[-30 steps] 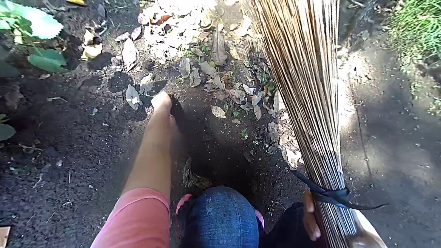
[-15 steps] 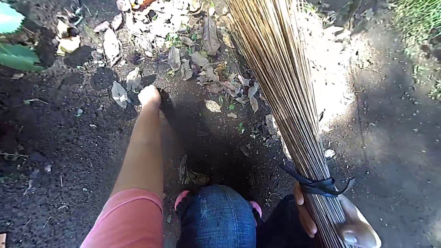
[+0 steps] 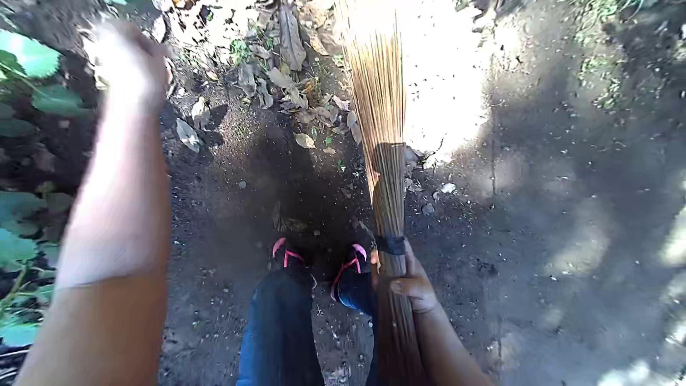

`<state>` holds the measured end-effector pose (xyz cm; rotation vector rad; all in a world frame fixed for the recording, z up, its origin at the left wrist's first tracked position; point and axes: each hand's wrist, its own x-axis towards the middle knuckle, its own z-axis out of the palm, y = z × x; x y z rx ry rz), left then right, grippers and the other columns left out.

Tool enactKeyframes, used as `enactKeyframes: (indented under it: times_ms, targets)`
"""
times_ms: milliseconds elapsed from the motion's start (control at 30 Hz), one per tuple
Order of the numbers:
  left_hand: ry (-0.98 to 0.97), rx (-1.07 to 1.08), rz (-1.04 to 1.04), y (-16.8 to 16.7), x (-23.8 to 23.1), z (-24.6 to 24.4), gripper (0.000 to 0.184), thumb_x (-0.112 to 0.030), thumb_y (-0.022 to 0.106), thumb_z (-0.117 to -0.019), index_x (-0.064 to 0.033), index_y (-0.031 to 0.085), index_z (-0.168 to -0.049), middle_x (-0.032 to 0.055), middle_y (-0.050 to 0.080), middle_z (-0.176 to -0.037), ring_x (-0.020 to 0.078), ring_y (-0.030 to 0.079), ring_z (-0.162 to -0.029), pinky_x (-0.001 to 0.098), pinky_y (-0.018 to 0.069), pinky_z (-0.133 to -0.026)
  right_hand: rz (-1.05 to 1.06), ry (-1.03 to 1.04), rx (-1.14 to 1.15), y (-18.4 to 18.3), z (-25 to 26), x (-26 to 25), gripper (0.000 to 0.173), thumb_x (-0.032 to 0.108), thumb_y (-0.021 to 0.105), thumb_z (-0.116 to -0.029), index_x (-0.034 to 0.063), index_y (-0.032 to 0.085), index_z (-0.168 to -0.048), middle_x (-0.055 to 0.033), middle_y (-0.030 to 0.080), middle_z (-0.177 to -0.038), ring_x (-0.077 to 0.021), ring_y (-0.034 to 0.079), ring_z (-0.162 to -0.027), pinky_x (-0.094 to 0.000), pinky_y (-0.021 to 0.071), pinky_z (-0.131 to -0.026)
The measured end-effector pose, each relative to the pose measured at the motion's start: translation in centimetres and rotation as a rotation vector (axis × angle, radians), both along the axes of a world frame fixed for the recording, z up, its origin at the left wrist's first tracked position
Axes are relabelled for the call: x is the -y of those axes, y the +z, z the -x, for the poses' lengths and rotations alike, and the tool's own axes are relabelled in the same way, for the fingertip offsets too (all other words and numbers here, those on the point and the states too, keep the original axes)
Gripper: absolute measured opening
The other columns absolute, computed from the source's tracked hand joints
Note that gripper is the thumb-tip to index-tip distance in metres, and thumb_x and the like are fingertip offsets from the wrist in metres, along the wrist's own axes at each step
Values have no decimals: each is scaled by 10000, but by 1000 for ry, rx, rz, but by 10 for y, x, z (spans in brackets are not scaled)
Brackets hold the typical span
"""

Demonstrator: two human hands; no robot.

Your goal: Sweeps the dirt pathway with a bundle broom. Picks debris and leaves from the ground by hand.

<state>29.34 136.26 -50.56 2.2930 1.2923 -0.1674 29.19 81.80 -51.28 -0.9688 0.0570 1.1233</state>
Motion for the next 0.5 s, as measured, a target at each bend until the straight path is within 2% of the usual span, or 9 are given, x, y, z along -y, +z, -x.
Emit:
enactKeyframes:
  times_ms: [67, 133, 200, 267, 300, 400, 433, 500]
  targets:
    - [-92, -77, 203, -27, 64, -8, 422, -217, 497, -1066, 101, 535, -1341, 395, 579, -1271, 561, 576, -1192, 737, 425, -998, -51, -57, -18, 5, 11, 6, 950, 266, 887, -708, 222, 335, -1480, -65, 712, -1070, -179, 706, -743, -350, 619, -650]
    - [-170, -186, 431, -87, 127, -13, 518, -315, 606, -1035, 49, 533, -1396, 349, 604, -1292, 526, 578, -1230, 713, 428, -1040, -162, -117, -92, 8, 18, 18, 832, 272, 870, -749, 238, 423, -1451, -83, 699, -1108, -180, 697, -760, -345, 606, -657]
    - [-215, -289, 532, -151, 187, -18, 664, -395, 724, -952, 25, 517, -1424, 331, 606, -1312, 509, 571, -1257, 706, 429, -1051, -230, -158, -114, 8, 22, 31, 699, 283, 839, -781, 237, 520, -1402, -86, 693, -1128, -182, 691, -791, -342, 594, -679]
    - [-213, -322, 571, -209, 237, -30, 809, -407, 787, -899, 8, 431, -1495, 341, 552, -1385, 514, 551, -1284, 701, 438, -1048, -212, -166, -61, 8, 23, 49, 669, 296, 827, -800, 255, 533, -1399, -70, 690, -1143, -173, 694, -819, -335, 597, -701]
    - [-200, -327, 572, -236, 258, -37, 882, -415, 801, -886, 3, 372, -1533, 352, 480, -1453, 523, 532, -1300, 696, 444, -1046, -185, -175, -36, 8, 24, 58, 690, 300, 826, -799, 256, 525, -1419, -66, 693, -1142, -169, 696, -821, -330, 599, -703]
    - [-171, -359, 524, -293, 303, -62, 971, -468, 786, -884, -30, 272, -1582, 355, 342, -1555, 535, 528, -1295, 662, 482, -1015, -90, -203, 25, 9, 27, 82, 667, 293, 826, -788, 219, 550, -1390, -55, 704, -1122, -160, 702, -832, -327, 600, -717]
    - [-178, -375, 505, -306, 311, -68, 959, -473, 766, -900, -25, 264, -1583, 358, 334, -1559, 537, 533, -1289, 654, 488, -1011, -36, -221, 62, 14, 27, 85, 641, 271, 825, -780, 215, 570, -1365, -29, 719, -1127, -131, 715, -867, -304, 603, -750]
    - [-212, -402, 477, -326, 320, -79, 911, -436, 729, -944, -3, 246, -1584, 362, 334, -1558, 539, 528, -1296, 649, 484, -1018, 115, -272, 166, 31, 29, 84, 636, 238, 830, -786, 277, 584, -1371, 105, 740, -1182, -12, 699, -1039, -205, 564, -924]
